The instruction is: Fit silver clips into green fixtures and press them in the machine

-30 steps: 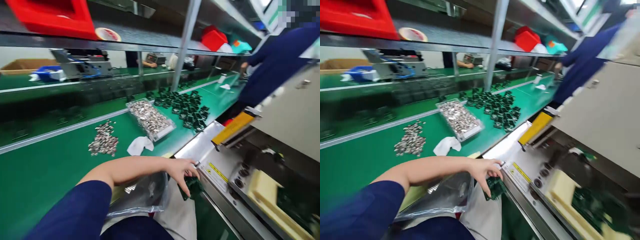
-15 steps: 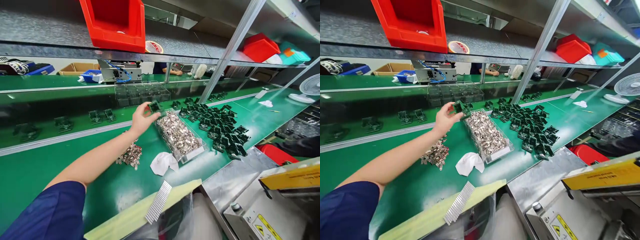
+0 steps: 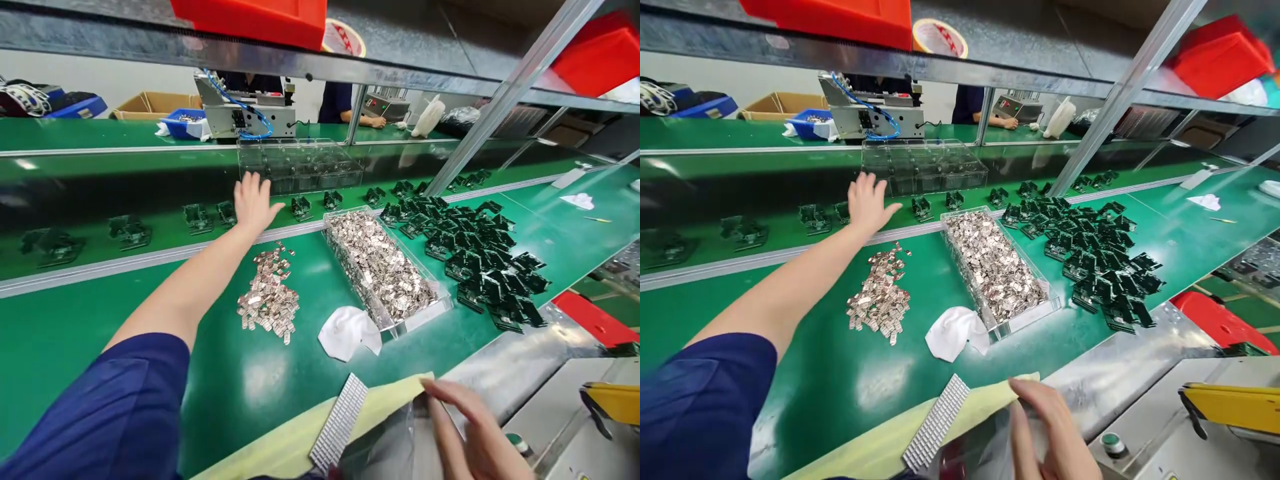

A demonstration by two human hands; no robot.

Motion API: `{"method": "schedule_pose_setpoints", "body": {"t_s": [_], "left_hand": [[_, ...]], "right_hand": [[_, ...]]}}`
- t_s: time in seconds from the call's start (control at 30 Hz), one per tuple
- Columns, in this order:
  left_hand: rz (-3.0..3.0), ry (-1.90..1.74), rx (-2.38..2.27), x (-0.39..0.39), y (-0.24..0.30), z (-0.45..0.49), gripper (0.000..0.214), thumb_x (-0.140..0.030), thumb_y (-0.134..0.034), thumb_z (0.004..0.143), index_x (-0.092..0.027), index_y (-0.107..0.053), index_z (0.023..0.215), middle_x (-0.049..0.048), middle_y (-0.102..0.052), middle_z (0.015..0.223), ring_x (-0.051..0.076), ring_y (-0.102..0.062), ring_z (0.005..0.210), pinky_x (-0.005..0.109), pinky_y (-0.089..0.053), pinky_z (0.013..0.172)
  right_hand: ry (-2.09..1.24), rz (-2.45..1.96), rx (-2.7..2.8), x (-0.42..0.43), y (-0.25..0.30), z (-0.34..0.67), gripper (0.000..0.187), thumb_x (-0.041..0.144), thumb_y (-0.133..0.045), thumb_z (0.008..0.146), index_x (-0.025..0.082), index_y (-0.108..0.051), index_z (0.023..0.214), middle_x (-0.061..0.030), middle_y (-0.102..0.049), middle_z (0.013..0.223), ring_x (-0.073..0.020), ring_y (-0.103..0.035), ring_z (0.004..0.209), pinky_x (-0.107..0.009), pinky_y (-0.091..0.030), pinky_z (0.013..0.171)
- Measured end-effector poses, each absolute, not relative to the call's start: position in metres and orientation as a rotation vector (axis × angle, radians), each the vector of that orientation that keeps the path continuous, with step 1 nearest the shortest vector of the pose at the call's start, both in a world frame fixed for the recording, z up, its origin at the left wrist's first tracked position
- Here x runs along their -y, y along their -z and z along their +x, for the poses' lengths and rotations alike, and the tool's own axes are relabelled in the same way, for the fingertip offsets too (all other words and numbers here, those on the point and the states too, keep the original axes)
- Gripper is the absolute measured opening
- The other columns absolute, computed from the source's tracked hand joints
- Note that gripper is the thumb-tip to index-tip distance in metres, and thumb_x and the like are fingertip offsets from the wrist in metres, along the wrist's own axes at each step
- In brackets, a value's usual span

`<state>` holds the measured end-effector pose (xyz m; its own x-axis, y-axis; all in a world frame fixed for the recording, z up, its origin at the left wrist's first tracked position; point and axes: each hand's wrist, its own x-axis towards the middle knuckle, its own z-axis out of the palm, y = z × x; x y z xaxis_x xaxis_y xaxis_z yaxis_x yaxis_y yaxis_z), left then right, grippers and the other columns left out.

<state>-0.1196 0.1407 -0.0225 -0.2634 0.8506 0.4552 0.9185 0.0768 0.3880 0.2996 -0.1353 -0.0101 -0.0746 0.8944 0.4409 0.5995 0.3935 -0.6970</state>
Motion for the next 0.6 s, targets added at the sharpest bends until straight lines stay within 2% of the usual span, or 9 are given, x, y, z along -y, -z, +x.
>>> {"method": "schedule_pose_setpoints", "body": {"t_s": [0.07, 0.17, 0.27, 0.43, 0.5, 0.6], "left_hand": [[-1.748, 0.8, 2.243, -0.123, 0.02, -0.15, 0.059, -0.041, -0.052, 0.089, -0.009, -0.042, 0.138, 0.0241, -0.027, 0.155, 0.041, -0.012, 0.146, 0.06, -0.009, 0.112], [-1.753, 0.632, 2.412, -0.108, 0.02, -0.179, 0.048, -0.037, -0.048, 0.09, -0.002, -0.055, 0.122, 0.0311, -0.047, 0.136, 0.045, -0.034, 0.133, 0.059, -0.024, 0.105], [-1.841, 0.595, 2.395, -0.098, 0.017, -0.182, 0.041, -0.037, -0.05, 0.088, -0.006, -0.062, 0.111, 0.0261, -0.056, 0.125, 0.041, -0.043, 0.125, 0.053, -0.03, 0.102], [-1.923, 0.744, 2.14, -0.03, 0.005, -0.16, 0.041, -0.045, -0.052, 0.087, -0.015, -0.061, 0.112, 0.0157, -0.062, 0.12, 0.031, -0.05, 0.119, 0.042, -0.036, 0.101], [-2.004, 0.798, 2.004, 0.022, 0.008, -0.15, 0.039, -0.049, -0.054, 0.086, -0.017, -0.063, 0.106, 0.0129, -0.066, 0.111, 0.029, -0.056, 0.112, 0.039, -0.041, 0.097], [-2.09, 0.756, 1.965, 0.103, 0.024, -0.136, 0.035, -0.05, -0.059, 0.084, -0.021, -0.063, 0.104, 0.0096, -0.07, 0.104, 0.029, -0.063, 0.102, 0.04, -0.046, 0.092]], "right_hand": [[-0.595, -1.162, 1.936, 0.116, 0.011, 0.263, 0.019, 0.025, -0.06, 0.089, 0.03, -0.069, 0.105, -0.0074, -0.071, 0.096, -0.0276, -0.068, 0.085, -0.038, -0.054, 0.072], [-0.772, -1.034, 2.08, 0.088, 0.02, 0.212, 0.02, 0.024, -0.051, 0.093, 0.026, -0.069, 0.101, -0.0069, -0.071, 0.089, -0.0239, -0.067, 0.08, -0.035, -0.053, 0.071], [-0.778, -1.099, 2.205, 0.061, 0.031, 0.173, 0.023, 0.022, -0.049, 0.094, 0.022, -0.07, 0.103, -0.0076, -0.07, 0.089, -0.0228, -0.066, 0.08, -0.034, -0.051, 0.072], [-0.682, -1.347, 2.233, 0.017, 0.038, 0.12, 0.022, 0.022, -0.058, 0.091, 0.014, -0.07, 0.107, -0.0101, -0.069, 0.091, -0.0229, -0.066, 0.084, -0.031, -0.047, 0.076], [-0.697, -1.365, 2.222, 0.005, 0.04, 0.103, 0.02, 0.023, -0.065, 0.087, 0.012, -0.072, 0.102, -0.0098, -0.067, 0.089, -0.0222, -0.065, 0.083, -0.029, -0.045, 0.076], [-0.749, -1.376, 2.189, -0.003, 0.046, 0.086, 0.007, 0.017, -0.072, 0.078, 0.014, -0.073, 0.084, -0.0075, -0.067, 0.084, -0.02, -0.064, 0.079, -0.027, -0.042, 0.073]]}}
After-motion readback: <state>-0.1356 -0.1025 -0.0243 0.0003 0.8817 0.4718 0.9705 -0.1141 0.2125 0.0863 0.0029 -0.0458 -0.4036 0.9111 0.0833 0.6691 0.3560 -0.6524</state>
